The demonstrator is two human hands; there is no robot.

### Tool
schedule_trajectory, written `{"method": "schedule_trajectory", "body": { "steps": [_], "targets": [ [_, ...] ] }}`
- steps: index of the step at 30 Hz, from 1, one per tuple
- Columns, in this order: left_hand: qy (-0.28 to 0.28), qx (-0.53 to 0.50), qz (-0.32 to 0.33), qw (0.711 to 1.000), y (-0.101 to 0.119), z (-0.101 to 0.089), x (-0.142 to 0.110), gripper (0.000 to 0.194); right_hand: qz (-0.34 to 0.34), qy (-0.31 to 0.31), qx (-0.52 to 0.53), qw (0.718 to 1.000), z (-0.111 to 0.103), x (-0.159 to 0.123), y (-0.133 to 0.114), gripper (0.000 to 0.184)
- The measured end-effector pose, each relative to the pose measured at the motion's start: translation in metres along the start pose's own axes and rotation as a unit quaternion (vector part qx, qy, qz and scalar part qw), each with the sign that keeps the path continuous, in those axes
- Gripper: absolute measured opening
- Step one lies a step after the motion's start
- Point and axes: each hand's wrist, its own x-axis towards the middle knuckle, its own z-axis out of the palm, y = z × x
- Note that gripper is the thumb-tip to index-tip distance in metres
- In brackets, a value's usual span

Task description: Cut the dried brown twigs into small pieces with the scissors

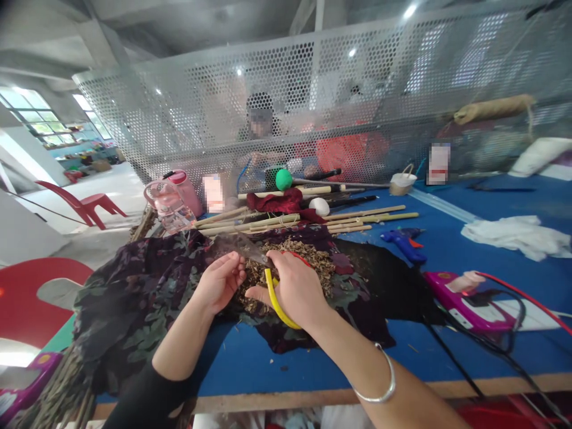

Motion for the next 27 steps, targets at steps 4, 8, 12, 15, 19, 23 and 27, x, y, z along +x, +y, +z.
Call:
{"method": "schedule_trajectory", "body": {
  "steps": [4,8,12,15,19,23,27],
  "targets": [
    [-0.013,0.020,0.024,0.999,-0.0020,0.0025,-0.0024,0.026,-0.019,-0.020,-0.047,0.999,0.0032,0.0001,-0.0022,0.064],
    [-0.026,0.038,0.023,0.999,-0.0040,0.0041,-0.0034,0.030,-0.027,-0.029,-0.062,0.997,0.0051,0.0002,-0.0036,0.064],
    [-0.029,0.051,0.025,0.998,-0.0046,0.0058,-0.0050,0.030,-0.035,-0.020,-0.069,0.997,0.0080,-0.0001,-0.0020,0.063],
    [-0.025,0.059,0.027,0.998,-0.0040,0.0072,-0.0067,0.029,-0.036,-0.008,-0.078,0.996,0.0094,-0.0008,-0.0014,0.062],
    [-0.025,0.066,0.035,0.997,-0.0036,0.0079,-0.0078,0.029,-0.026,-0.005,-0.084,0.996,0.0083,-0.0019,-0.0032,0.060],
    [-0.019,0.078,0.034,0.996,-0.0033,0.0076,-0.0081,0.029,-0.011,-0.021,-0.078,0.997,0.0068,-0.0024,-0.0045,0.058],
    [-0.012,0.089,0.025,0.996,-0.0036,0.0075,-0.0084,0.029,0.007,-0.045,-0.073,0.996,0.0076,-0.0018,-0.0034,0.056]
  ]
}}
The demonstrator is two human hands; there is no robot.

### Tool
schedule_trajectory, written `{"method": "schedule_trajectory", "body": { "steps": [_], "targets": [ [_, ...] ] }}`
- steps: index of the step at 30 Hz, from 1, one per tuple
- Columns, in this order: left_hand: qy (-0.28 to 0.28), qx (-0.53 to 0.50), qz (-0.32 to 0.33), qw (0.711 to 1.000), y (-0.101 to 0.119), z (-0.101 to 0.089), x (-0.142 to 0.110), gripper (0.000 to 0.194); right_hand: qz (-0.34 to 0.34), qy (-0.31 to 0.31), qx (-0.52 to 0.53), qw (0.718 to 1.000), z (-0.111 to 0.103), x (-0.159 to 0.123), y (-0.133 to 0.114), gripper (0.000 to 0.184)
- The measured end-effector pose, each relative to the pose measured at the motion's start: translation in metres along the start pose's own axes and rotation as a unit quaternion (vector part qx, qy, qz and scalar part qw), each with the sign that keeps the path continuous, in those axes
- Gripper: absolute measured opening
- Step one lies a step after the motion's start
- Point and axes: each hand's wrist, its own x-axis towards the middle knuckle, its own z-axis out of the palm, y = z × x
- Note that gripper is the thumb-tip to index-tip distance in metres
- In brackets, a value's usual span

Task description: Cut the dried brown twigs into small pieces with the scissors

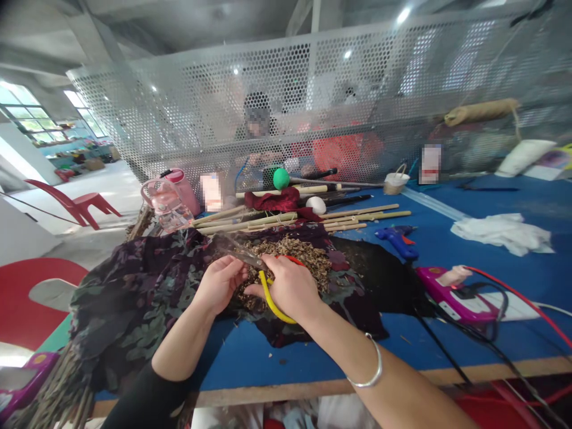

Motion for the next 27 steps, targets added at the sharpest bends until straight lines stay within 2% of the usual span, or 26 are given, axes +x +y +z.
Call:
{"method": "schedule_trajectory", "body": {
  "steps": [3,5,6,9,10,11,12,14,16,19,24,27],
  "targets": [
    [0.009,0.042,0.001,0.999,-0.003,-0.004,0.003,0.028,0.007,-0.017,-0.005,1.000,0.001,0.001,0.001,0.053],
    [0.035,0.139,0.010,0.990,-0.005,-0.011,0.008,0.023,0.008,-0.019,-0.013,1.000,0.000,0.002,0.002,0.052],
    [0.059,0.211,0.021,0.975,-0.005,-0.017,0.011,0.019,0.008,-0.018,-0.019,1.000,-0.001,0.002,0.003,0.053],
    [0.097,0.408,0.091,0.903,0.000,-0.039,0.020,0.018,0.005,-0.014,-0.045,0.999,-0.004,0.004,0.004,0.055],
    [0.125,0.467,0.113,0.868,0.003,-0.047,0.023,0.020,0.002,-0.015,-0.053,0.998,-0.005,0.004,0.005,0.056],
    [0.179,0.513,0.135,0.828,0.006,-0.055,0.026,0.022,-0.001,-0.015,-0.059,0.998,-0.005,0.005,0.005,0.058],
    [0.219,0.554,0.141,0.791,0.010,-0.063,0.029,0.026,-0.003,-0.014,-0.061,0.998,-0.006,0.005,0.006,0.060],
    [0.251,0.603,0.121,0.747,0.013,-0.077,0.034,0.029,0.000,-0.006,-0.054,0.999,-0.005,0.006,0.007,0.061],
    [0.232,0.632,0.096,0.733,0.012,-0.084,0.040,0.029,0.006,0.002,-0.041,0.999,-0.003,0.007,0.008,0.060],
    [0.200,0.664,0.081,0.716,0.006,-0.085,0.047,0.035,0.009,0.002,-0.025,1.000,0.000,0.007,0.010,0.058],
    [0.203,0.715,0.037,0.668,0.002,-0.079,0.053,0.034,0.016,0.008,-0.013,1.000,-0.001,0.008,0.013,0.056],
    [0.215,0.717,0.015,0.663,0.004,-0.082,0.052,0.026,0.023,0.025,-0.010,0.999,-0.002,0.009,0.015,0.054]
  ]
}}
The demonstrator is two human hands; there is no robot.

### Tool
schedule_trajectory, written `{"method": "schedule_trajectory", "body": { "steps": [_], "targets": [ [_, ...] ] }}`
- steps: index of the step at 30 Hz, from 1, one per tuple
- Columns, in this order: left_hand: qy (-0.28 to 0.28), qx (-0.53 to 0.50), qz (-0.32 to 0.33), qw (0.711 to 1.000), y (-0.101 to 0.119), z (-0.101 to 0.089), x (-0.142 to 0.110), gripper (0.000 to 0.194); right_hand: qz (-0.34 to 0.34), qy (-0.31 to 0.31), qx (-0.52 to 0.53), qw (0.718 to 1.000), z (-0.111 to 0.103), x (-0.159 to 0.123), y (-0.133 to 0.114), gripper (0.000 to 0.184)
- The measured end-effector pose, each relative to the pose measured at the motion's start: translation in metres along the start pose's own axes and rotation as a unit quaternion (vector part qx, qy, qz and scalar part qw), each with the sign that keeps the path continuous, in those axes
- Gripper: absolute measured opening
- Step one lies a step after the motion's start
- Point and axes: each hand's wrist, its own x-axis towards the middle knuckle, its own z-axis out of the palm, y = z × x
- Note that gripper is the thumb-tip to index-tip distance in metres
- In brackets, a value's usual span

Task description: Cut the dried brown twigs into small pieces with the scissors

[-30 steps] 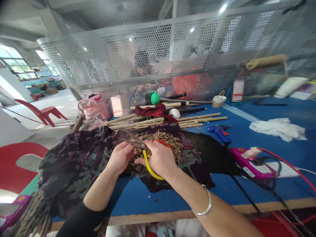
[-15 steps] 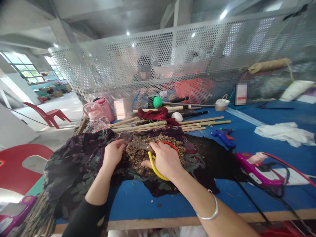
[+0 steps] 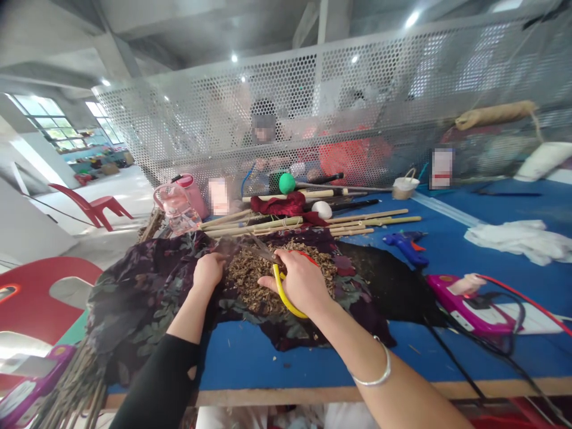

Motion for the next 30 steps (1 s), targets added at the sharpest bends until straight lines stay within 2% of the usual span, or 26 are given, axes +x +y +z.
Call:
{"method": "schedule_trajectory", "body": {
  "steps": [6,11,15,17,19,20,24,27,30],
  "targets": [
    [0.045,-0.017,-0.024,0.999,-0.012,0.000,0.006,0.025,0.001,0.017,0.011,1.000,-0.001,0.000,0.003,0.056],
    [0.076,-0.059,-0.005,0.995,-0.020,-0.004,0.007,0.026,0.000,0.009,0.017,1.000,-0.001,0.000,0.004,0.057],
    [0.109,-0.123,-0.001,0.986,-0.021,-0.014,0.000,0.027,-0.004,0.011,0.022,1.000,0.000,0.001,0.004,0.055],
    [0.123,-0.196,0.008,0.973,-0.016,-0.017,-0.005,0.027,-0.003,0.011,0.022,1.000,0.000,0.000,0.004,0.055],
    [0.104,-0.323,0.018,0.941,-0.006,-0.016,-0.011,0.028,-0.004,0.009,0.024,1.000,0.000,0.000,0.003,0.056],
    [0.080,-0.402,0.018,0.912,0.001,-0.014,-0.014,0.030,-0.006,0.008,0.026,1.000,0.000,-0.001,0.002,0.056],
    [-0.042,-0.641,-0.019,0.766,0.026,-0.007,-0.027,0.038,-0.012,0.011,0.044,0.999,0.000,-0.002,-0.002,0.054],
    [-0.085,-0.725,-0.039,0.683,0.037,-0.009,-0.035,0.038,-0.012,0.013,0.058,0.998,0.002,-0.002,-0.002,0.054],
    [-0.104,-0.763,-0.037,0.637,0.043,-0.014,-0.041,0.040,-0.015,0.016,0.068,0.997,0.004,-0.002,-0.002,0.052]
  ]
}}
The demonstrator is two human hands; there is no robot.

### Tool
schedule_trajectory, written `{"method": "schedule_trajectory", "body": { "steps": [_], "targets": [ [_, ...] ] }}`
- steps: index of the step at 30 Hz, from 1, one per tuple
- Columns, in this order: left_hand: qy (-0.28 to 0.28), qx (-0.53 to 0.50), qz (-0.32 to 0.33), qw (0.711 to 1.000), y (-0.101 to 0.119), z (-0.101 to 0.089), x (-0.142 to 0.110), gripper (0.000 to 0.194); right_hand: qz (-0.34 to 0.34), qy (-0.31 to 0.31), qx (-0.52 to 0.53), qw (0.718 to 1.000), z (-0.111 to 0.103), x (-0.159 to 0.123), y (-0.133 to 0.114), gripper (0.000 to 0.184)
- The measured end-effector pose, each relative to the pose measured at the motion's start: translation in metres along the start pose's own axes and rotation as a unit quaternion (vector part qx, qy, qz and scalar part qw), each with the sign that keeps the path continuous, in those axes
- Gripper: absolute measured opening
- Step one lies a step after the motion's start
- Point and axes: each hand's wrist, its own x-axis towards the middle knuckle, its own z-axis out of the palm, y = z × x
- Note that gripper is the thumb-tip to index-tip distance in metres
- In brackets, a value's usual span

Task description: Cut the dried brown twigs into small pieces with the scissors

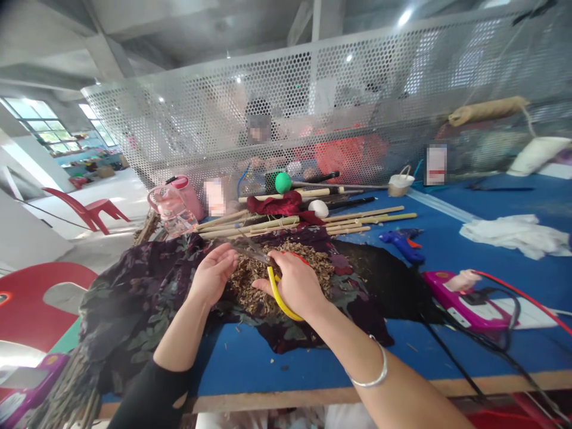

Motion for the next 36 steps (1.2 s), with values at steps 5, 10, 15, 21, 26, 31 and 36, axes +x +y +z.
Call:
{"method": "schedule_trajectory", "body": {
  "steps": [5,10,15,21,26,31,36],
  "targets": [
    [-0.019,-0.042,-0.001,0.999,0.001,0.008,-0.006,0.051,-0.003,-0.008,0.005,1.000,0.000,-0.001,-0.002,0.051],
    [-0.011,-0.047,-0.003,0.999,-0.001,0.013,-0.012,0.070,-0.021,-0.033,0.005,0.999,0.001,-0.002,-0.004,0.048],
    [-0.043,-0.003,0.042,0.998,-0.003,0.014,-0.016,0.092,-0.027,-0.048,0.010,0.998,0.002,-0.002,-0.005,0.049],
    [-0.057,0.061,0.073,0.994,-0.005,0.012,-0.016,0.095,-0.029,-0.059,0.019,0.998,0.002,-0.003,-0.006,0.048],
    [-0.041,0.092,0.072,0.992,-0.004,0.013,-0.016,0.099,-0.027,-0.061,0.022,0.998,0.001,-0.002,-0.004,0.047],
    [-0.048,0.141,0.037,0.988,-0.008,0.012,-0.015,0.065,-0.021,-0.053,0.028,0.998,0.002,-0.001,-0.004,0.046],
    [-0.078,0.231,0.056,0.968,-0.011,0.012,-0.016,0.024,-0.014,-0.054,0.026,0.998,0.003,-0.001,-0.005,0.043]
  ]
}}
